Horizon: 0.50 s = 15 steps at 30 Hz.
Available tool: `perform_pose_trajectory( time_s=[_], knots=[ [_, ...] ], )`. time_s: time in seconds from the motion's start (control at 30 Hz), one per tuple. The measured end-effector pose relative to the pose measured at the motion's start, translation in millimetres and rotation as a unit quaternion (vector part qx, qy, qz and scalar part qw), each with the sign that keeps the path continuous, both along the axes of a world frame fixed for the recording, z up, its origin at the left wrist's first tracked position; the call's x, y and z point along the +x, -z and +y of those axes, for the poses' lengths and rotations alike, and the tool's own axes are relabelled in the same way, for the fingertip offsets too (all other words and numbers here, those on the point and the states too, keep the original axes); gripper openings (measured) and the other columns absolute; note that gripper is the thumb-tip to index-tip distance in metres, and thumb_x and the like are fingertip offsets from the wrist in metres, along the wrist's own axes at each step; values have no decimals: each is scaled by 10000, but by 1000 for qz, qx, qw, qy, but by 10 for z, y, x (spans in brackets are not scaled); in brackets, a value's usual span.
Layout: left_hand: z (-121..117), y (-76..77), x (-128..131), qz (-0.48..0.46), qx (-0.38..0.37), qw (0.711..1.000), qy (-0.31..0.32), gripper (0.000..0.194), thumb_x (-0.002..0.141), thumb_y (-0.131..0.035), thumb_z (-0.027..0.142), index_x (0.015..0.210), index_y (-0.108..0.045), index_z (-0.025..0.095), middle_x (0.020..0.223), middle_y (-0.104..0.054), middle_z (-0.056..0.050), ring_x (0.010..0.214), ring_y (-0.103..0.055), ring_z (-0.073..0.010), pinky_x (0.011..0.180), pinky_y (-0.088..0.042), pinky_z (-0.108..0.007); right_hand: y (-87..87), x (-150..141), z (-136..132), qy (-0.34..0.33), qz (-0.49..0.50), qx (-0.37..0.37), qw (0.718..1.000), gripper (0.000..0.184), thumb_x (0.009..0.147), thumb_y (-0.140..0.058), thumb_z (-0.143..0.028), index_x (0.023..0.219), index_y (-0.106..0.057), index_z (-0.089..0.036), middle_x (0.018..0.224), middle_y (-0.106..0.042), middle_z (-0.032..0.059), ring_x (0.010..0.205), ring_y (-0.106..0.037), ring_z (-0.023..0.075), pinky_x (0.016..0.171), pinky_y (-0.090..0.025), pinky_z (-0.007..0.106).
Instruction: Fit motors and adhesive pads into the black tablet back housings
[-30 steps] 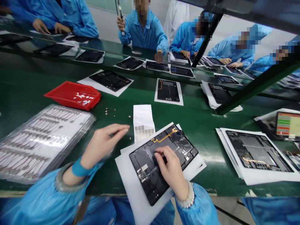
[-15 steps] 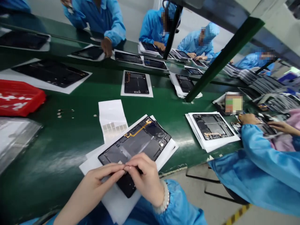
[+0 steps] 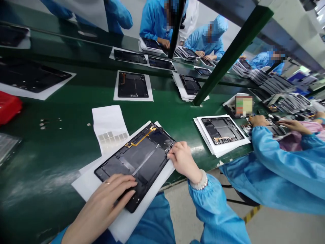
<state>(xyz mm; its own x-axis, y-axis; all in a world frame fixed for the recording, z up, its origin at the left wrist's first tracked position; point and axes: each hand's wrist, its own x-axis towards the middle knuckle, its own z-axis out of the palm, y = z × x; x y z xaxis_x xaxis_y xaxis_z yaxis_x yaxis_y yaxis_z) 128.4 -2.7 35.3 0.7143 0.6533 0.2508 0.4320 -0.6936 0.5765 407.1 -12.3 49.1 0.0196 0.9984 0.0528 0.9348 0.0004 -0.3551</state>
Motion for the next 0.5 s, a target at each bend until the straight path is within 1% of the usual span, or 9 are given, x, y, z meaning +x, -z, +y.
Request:
perform_pose_trajectory(
  time_s=[0.07,0.17,0.23,0.33,0.43,0.5],
  knots=[
    [3,4,6,-1,6,1000,1,244,943,-402,243,989,-642,234,1019,-686,-28,937,-626,-206,785,-528,-340,-28,-17,28,-14,-33,-27,999,115,852,-601,-173,743,-621,-204,894,-619,54,964,-464,247,820,-385,401],
    [2,10,4,-10,17,1000,-1,245,944,-406,252,976,-648,228,1011,-685,-32,928,-625,-202,790,-520,-332,-87,-65,55,-25,-79,-48,995,116,848,-627,-209,733,-614,-207,874,-624,45,917,-468,234,783,-379,381],
    [1,14,2,-14,20,1000,0,241,943,-411,257,978,-648,226,1007,-685,-34,931,-625,-204,795,-519,-331,-111,-97,56,-28,-111,-49,992,116,848,-632,-221,737,-601,-205,859,-619,48,888,-471,229,760,-377,369],
    [2,20,5,-14,22,1000,0,243,946,-412,266,981,-649,227,1001,-687,-35,933,-627,-210,794,-523,-339,-118,-140,41,-30,-154,-45,987,77,848,-629,-208,782,-589,-200,896,-608,65,886,-476,234,734,-379,359],
    [8,19,-8,-4,22,1000,4,252,949,-406,268,994,-650,226,1017,-686,-37,943,-631,-211,814,-527,-349,-118,-116,53,-38,-155,-50,986,64,844,-629,-194,806,-579,-194,913,-594,67,881,-483,233,736,-396,355],
    [13,17,-50,7,25,999,22,244,948,-419,278,1026,-647,238,1043,-686,-28,970,-634,-206,838,-528,-341,-115,-36,92,-41,-117,-40,991,102,821,-668,-235,827,-573,-198,907,-582,58,876,-490,227,754,-414,354]
  ],
)
